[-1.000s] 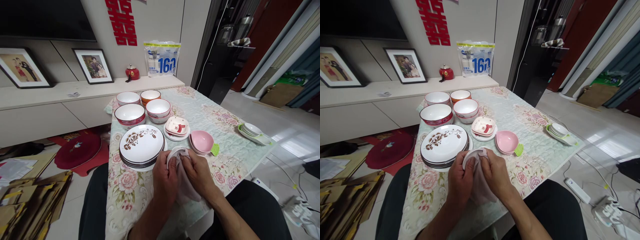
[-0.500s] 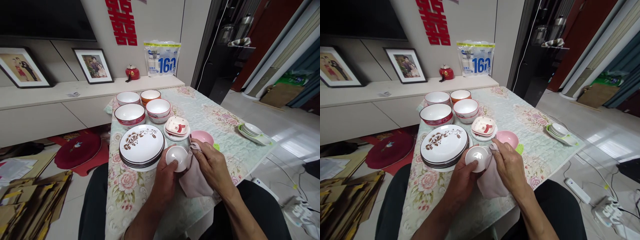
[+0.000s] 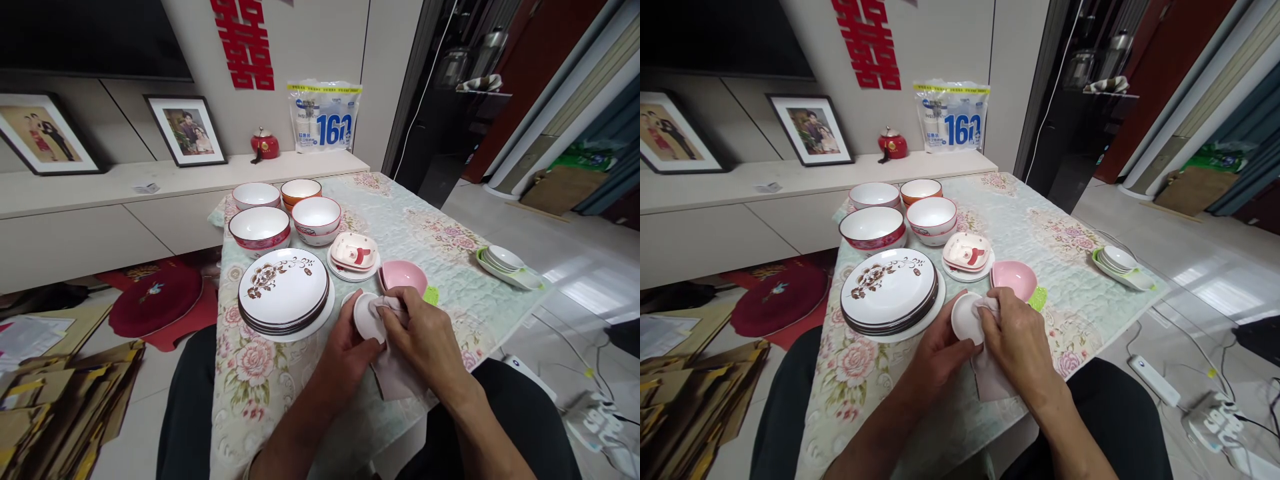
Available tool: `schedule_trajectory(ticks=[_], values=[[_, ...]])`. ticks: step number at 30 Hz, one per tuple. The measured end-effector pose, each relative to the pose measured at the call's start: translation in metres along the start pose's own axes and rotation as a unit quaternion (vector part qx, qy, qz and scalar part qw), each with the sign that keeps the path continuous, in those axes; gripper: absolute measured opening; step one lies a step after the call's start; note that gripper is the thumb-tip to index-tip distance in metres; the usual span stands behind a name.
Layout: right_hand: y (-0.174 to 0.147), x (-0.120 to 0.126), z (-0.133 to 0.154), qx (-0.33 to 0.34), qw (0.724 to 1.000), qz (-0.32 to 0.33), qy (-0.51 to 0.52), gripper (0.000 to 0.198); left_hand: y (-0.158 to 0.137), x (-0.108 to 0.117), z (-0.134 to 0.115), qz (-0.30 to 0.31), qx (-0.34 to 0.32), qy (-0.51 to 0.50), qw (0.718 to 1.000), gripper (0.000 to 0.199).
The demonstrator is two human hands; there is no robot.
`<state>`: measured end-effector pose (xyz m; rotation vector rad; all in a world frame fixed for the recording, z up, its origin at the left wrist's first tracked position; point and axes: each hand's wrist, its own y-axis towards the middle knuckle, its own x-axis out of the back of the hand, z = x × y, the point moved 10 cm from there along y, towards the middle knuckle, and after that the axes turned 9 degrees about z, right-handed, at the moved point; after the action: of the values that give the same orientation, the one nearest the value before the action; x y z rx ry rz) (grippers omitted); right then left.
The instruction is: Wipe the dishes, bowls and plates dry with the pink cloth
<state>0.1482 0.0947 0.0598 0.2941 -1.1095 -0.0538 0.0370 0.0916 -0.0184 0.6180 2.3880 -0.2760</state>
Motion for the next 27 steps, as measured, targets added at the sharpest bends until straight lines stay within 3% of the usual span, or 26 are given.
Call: schedule_trajectory(ticks=[6, 10, 13, 17, 20, 22, 27], values=[[0.000, -0.003, 0.002, -0.007, 1.000, -0.018, 0.002, 0.014, 0.002, -0.008, 0.007, 0.069, -0.006, 0.020, 0.997, 0.090], [0.001, -0.001, 0.001, -0.019, 0.994, -0.037, 0.096, 0.012, 0.002, -0.007, 0.009, 0.068, 0.001, 0.008, 0.998, 0.090], [0.004, -0.004, 0.005, 0.011, 0.979, 0.013, 0.203, 0.008, 0.003, -0.005, 0.009, 0.067, 0.004, -0.009, 0.998, 0.088], [0.005, -0.009, 0.015, 0.071, 0.951, 0.140, 0.265, 0.007, 0.004, -0.002, 0.014, 0.052, 0.021, -0.018, 0.998, 0.089], [0.002, -0.010, 0.015, 0.095, 0.946, 0.194, 0.240, 0.009, 0.003, 0.000, 0.012, 0.036, 0.021, -0.003, 0.999, 0.088], [0.001, -0.011, 0.011, 0.094, 0.956, 0.195, 0.200, 0.010, 0.002, 0.001, 0.010, 0.027, 0.021, 0.011, 0.999, 0.087], [0.002, -0.010, -0.001, 0.045, 0.990, 0.106, 0.086, 0.009, 0.001, -0.001, 0.005, 0.029, 0.020, 0.030, 0.999, 0.082]])
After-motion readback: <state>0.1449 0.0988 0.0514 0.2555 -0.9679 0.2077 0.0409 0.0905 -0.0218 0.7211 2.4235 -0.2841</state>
